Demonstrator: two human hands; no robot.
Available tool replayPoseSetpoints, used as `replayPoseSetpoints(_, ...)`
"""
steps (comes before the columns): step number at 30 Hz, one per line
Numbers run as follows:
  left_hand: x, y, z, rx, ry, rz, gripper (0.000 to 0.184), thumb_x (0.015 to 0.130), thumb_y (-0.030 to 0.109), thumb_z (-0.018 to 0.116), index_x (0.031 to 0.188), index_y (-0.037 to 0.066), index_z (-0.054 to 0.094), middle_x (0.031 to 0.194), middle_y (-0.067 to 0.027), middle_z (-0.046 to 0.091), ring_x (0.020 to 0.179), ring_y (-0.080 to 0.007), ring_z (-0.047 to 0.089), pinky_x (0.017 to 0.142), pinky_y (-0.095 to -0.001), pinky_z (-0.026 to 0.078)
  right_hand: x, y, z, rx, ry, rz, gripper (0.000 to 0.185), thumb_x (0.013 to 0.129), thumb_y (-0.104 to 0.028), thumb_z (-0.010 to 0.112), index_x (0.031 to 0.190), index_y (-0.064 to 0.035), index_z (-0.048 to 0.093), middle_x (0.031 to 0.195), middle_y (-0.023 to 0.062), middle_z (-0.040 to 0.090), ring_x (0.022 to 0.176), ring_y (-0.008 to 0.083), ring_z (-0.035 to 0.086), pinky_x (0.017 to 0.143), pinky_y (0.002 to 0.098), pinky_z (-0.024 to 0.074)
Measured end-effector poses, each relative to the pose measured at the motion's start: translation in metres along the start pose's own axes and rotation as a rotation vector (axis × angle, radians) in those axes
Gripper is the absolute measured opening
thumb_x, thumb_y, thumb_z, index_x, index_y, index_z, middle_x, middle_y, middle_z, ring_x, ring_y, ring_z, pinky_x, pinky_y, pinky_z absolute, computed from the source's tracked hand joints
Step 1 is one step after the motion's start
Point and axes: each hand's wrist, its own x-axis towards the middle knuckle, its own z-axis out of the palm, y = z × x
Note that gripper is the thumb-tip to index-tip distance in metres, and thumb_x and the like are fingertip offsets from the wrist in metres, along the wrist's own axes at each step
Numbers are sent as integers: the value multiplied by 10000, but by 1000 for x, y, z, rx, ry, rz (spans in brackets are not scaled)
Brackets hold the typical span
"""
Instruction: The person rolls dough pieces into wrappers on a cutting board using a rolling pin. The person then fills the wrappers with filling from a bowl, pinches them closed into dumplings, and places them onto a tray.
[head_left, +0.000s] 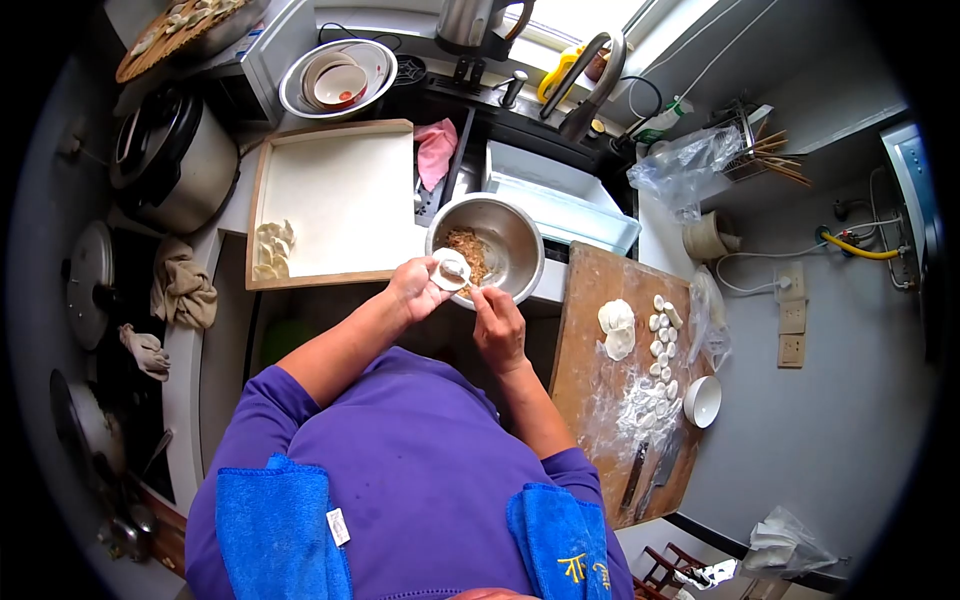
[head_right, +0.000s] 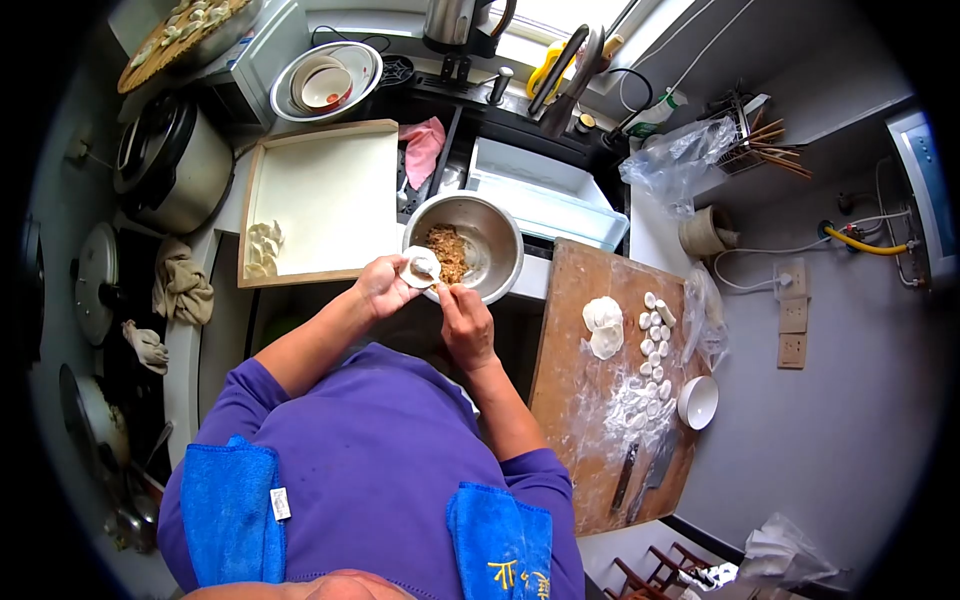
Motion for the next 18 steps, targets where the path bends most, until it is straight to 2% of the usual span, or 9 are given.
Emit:
replayPoseSetpoints(4, 0, -1, -1, -40, 4, -22, 341, 846, 123, 221, 1111, -58, 337, 1088, -190, 443, 999, -279, 464, 878, -381, 381, 3, -3, -6, 95, 46, 88, 285, 631, 111, 497, 884, 0, 567, 778, 118, 512, 697, 259, 529, 605, 310, 448)
replayPoseSetpoints(6, 2, 0, -4, -67, -18, -8, 341, 848, 124, 219, 1113, -55, 336, 1089, -191, 442, 1005, -281, 459, 878, -386, 381, 6, -4, -12, 180, 156, 199, 283, 629, 115, 495, 875, -2, 570, 778, 116, 512, 698, 252, 529, 605, 308, 448)
replayPoseSetpoints(8, 5, 0, -6, -66, -34, 14, 344, 852, 130, 209, 1116, -52, 334, 1088, -189, 443, 1006, -283, 457, 877, -392, 381, 1, 0, -12, 148, 142, 191, 276, 628, 115, 499, 869, 0, 570, 772, 114, 513, 697, 247, 529, 600, 304, 449)
replayPoseSetpoints(11, 9, -2, -5, -84, 6, 10, 348, 854, 136, 203, 1114, -52, 335, 1088, -186, 444, 1005, -282, 457, 872, -395, 382, -7, 4, -10, 40, 64, 60, 259, 620, 104, 521, 853, 2, 571, 768, 107, 519, 693, 238, 534, 591, 296, 453)
replayPoseSetpoints(18, 14, -5, -3, -86, 69, 36, 355, 852, 138, 192, 1113, -58, 332, 1092, -192, 442, 1011, -285, 452, 869, -401, 376, -4, 6, -12, -44, -30, -8, 227, 618, 69, 542, 832, 2, 576, 764, 104, 518, 675, 227, 537, 587, 293, 453)
